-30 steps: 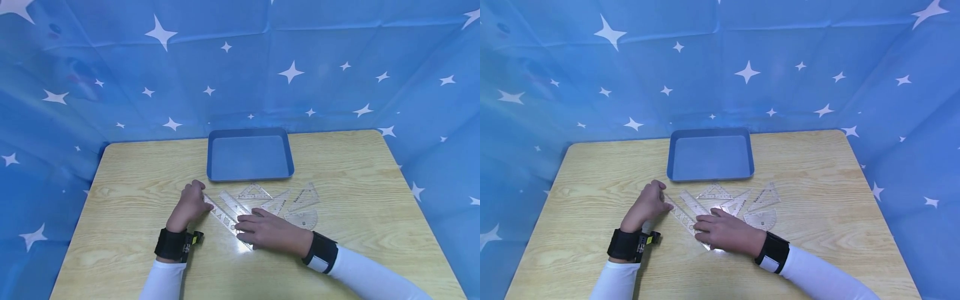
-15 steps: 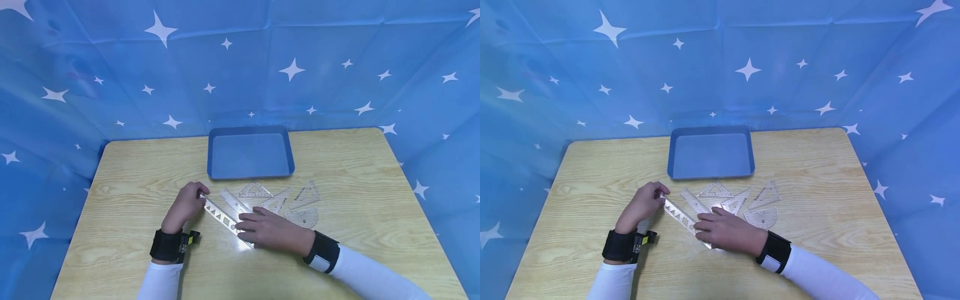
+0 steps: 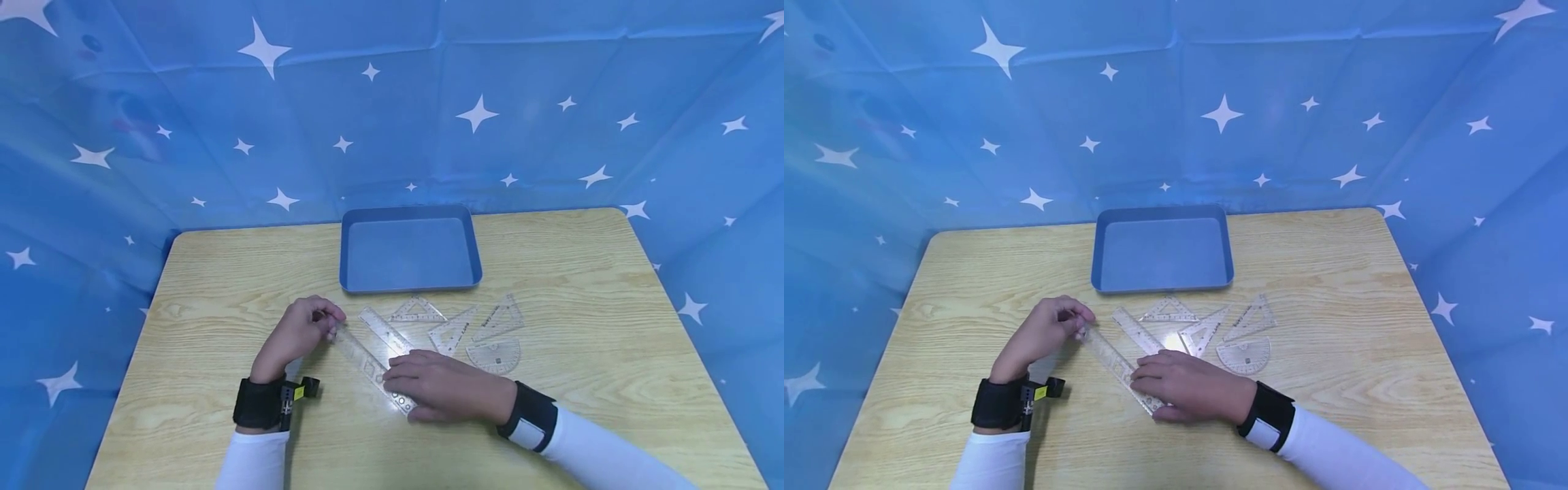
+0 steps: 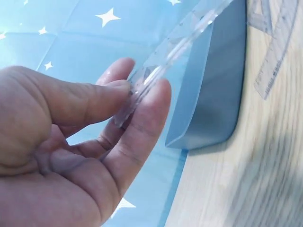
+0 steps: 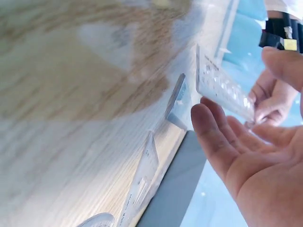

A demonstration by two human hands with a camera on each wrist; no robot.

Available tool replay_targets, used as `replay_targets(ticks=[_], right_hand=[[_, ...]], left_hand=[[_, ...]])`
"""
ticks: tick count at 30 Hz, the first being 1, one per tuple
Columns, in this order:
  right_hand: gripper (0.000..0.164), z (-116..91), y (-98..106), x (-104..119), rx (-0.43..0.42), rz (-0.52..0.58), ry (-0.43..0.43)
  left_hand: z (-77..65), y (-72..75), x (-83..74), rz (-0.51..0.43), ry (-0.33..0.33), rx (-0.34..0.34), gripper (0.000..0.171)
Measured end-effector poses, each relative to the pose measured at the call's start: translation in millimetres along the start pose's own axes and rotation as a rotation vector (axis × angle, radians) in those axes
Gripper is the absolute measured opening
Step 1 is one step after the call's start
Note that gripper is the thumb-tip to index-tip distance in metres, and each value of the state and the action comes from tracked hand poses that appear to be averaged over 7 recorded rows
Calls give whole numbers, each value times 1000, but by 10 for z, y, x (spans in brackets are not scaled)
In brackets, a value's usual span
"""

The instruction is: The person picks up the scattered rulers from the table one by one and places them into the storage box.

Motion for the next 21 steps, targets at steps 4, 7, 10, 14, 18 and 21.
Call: replay_targets(ticks=[4,7,10,14,18,21], right_hand=[[60,-12,48,-25,-78,109,-51],[69,-14,91,-48,-66,202,-141],[76,-18,124,-59,-34,265,-214],[79,-33,155,-67,-32,301,-279],[80,-44,161,-111,-73,279,-332],[77,-41,157,-163,-129,226,-353]], left_hand=[[-15,52,-66,-27,-61,-31,18],[-23,85,-114,-31,-91,-50,17],[-26,103,-149,-25,-105,-69,17],[-19,107,-189,-26,-127,-104,15],[-17,104,-243,-9,-158,-155,15],[-21,95,-278,1,-169,-183,16]])
Point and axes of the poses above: each hand's wrist, its own z-axis towards the middle knuckle, its own y-axis out of the back of the hand, x = y × z, the point moved 2 cm from there along z, towards the middle knuckle, and after that the axes turned 7 degrees about -y, right-handed, at the moved point
